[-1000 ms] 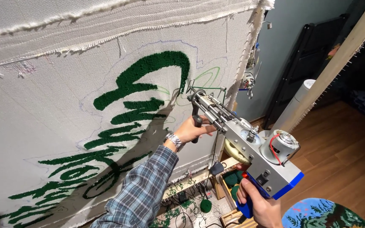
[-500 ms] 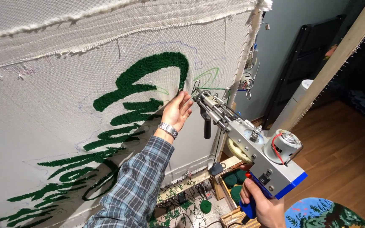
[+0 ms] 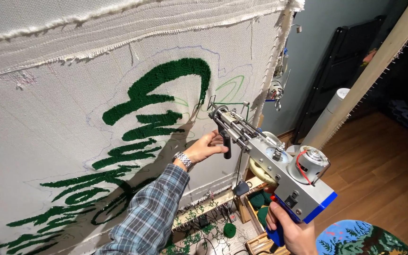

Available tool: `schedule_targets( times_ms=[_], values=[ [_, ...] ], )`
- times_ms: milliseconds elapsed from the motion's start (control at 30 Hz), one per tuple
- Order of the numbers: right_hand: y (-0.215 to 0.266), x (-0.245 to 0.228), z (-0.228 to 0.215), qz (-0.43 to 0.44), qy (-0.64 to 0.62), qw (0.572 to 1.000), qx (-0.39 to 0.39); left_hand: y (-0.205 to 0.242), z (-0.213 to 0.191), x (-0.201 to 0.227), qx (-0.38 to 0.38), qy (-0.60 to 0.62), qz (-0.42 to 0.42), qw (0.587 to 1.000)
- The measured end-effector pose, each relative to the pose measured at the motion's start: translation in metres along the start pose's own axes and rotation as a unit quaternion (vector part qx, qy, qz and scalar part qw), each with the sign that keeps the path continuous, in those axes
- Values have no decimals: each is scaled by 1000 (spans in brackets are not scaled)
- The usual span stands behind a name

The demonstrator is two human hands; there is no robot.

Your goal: Using a tufting gun to apply green yarn to a canvas to create a rug design.

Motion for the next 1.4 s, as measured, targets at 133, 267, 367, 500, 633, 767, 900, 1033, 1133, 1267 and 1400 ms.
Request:
schedule_targets(
  times_ms=[133, 267, 367, 500, 633, 767, 900, 1033, 1133, 1267, 1400],
  values=[
    [-2, 5, 6, -23, 22, 999, -17, 8, 15, -4, 56, -95, -119, 987],
    [-3, 12, 7, -19, 39, 999, 9, -14, 19, -29, 98, 14, -40, 994],
    [-4, 17, 10, -14, 55, 998, -10, -8, 19, -20, 110, -22, -22, 993],
    [-6, 23, 9, -2, 35, 999, -10, -10, 17, -24, 96, -7, -22, 995],
    [-6, 27, 9, 0, 30, 1000, 1, -8, 15, -21, 104, -20, -21, 994],
    [-6, 22, 19, -3, 28, 999, -21, -13, 12, -25, 117, -45, -3, 992],
    [-7, 20, 31, 4, 16, 1000, 2, -15, 6, -22, 138, -21, -14, 990],
    [-13, 29, 38, -17, 45, 999, -19, -37, -5, -49, 160, 6, -78, 984],
    [-13, 37, 47, 17, 87, 996, -2, -37, -14, -45, 173, 59, -85, 979],
    [-14, 37, 71, -13, 98, 995, -17, -76, -40, -94, 201, 106, -69, 972],
    [-18, 37, 85, 21, 98, 995, -16, -63, -47, -63, 242, 69, -119, 960]
  ],
)
Point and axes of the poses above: each hand's wrist, its own y-axis away from the middle knuckle, its own z-axis out of the palm, x = y × z, the point moved 5 cm from there along -y, towards the middle knuckle, and after that the axes turned 13 degrees about x, right-handed, at the moved point
